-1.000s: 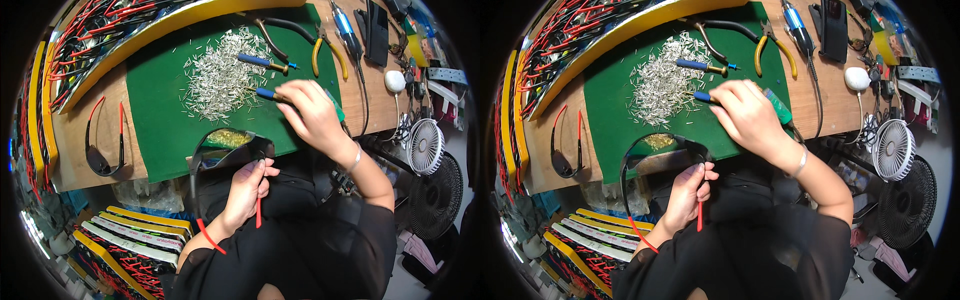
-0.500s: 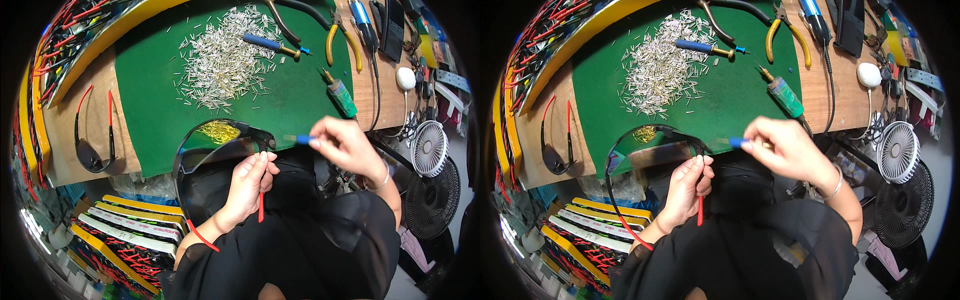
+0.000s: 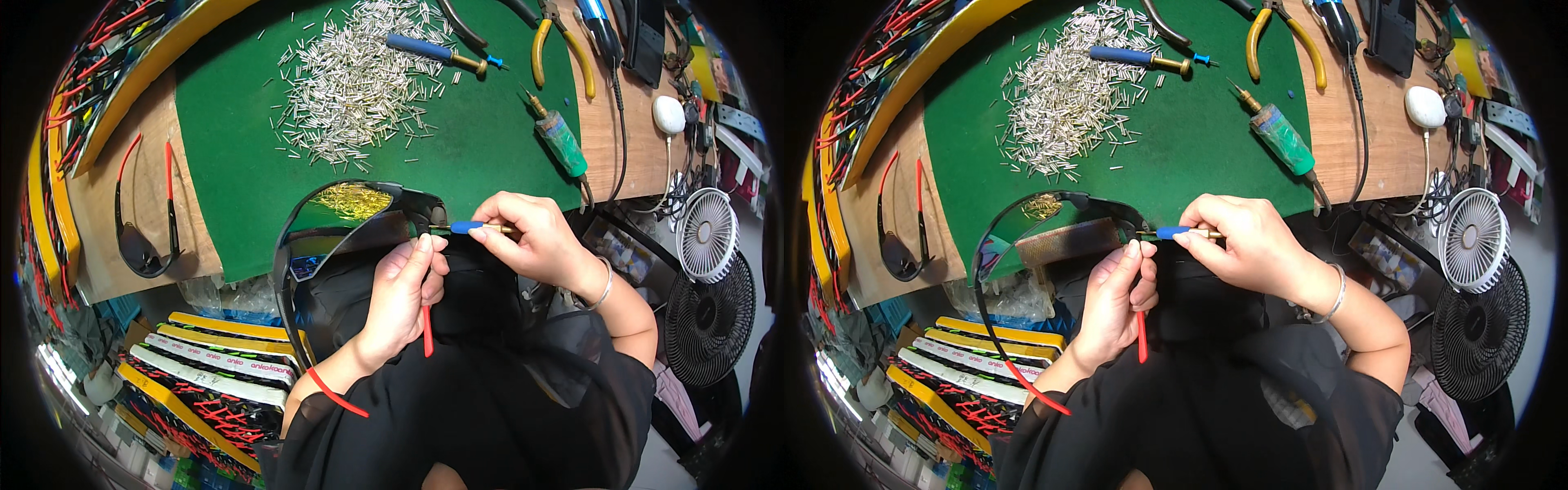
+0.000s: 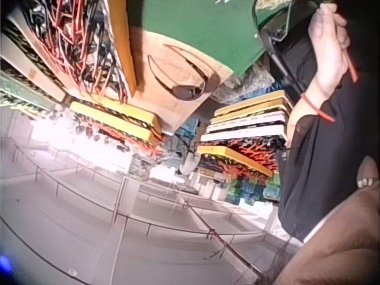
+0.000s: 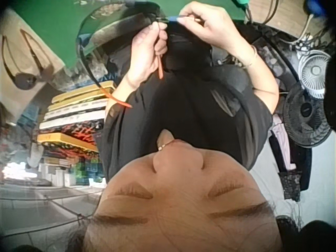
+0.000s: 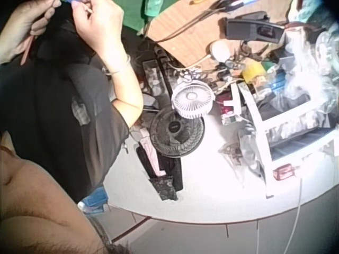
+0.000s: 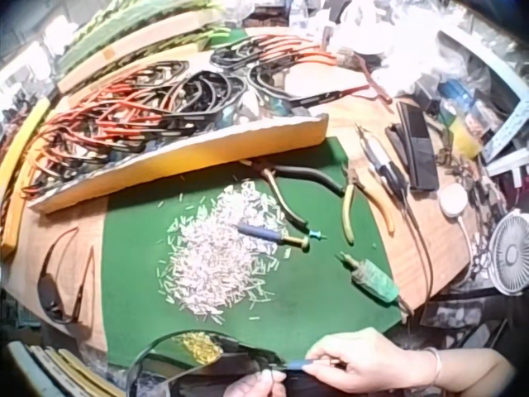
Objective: The person assembles sunglasses by inserting small metal pins into the frame using a blue-handled tool. They repeatedly pick up pins from a green mat, insert them into the frame, and tap them into place. The person handles multiple sunglasses frames and wires throughout the process.
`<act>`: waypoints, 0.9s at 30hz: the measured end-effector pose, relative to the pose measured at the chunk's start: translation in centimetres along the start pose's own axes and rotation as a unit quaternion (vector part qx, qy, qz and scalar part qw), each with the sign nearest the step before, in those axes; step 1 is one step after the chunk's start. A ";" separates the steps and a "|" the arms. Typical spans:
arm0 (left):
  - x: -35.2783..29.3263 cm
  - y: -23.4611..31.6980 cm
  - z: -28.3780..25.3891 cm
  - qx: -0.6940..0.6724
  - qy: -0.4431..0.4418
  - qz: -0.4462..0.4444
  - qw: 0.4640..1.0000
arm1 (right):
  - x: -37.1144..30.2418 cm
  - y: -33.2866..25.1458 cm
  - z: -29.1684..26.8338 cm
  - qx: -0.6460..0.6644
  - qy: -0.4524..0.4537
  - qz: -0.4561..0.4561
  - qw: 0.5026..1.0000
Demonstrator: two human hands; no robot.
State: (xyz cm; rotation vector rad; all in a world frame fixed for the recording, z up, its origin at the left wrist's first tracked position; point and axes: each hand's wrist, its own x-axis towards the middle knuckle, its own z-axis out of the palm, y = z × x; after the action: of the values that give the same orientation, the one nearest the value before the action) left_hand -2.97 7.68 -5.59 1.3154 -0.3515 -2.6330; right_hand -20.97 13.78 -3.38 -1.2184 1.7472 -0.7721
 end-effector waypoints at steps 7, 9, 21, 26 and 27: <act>-0.1 0.2 0.5 0.040 0.044 0.005 0.998 | -0.1 -1.2 0.8 -0.188 0.065 -0.139 0.970; -0.1 0.2 0.3 0.039 0.037 0.003 0.999 | 0.1 -1.2 0.7 -0.195 0.043 -0.144 0.969; 0.4 0.1 -0.7 0.033 -0.039 -0.019 0.999 | 0.9 -1.2 0.5 -0.285 -0.016 -0.211 0.935; 0.8 0.0 -1.1 0.001 -0.046 -0.029 0.999 | 1.0 -1.5 0.6 -0.271 -0.029 -0.178 0.946; 0.8 -0.1 -1.1 -0.015 -0.045 -0.026 0.999 | 1.1 -1.8 0.5 -0.274 -0.038 -0.156 0.948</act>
State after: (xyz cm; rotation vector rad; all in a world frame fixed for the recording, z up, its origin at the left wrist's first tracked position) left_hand -2.58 7.42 -6.87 1.2148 -0.2923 -2.7369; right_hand -19.93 12.17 -2.41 -1.9052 1.7859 -0.4050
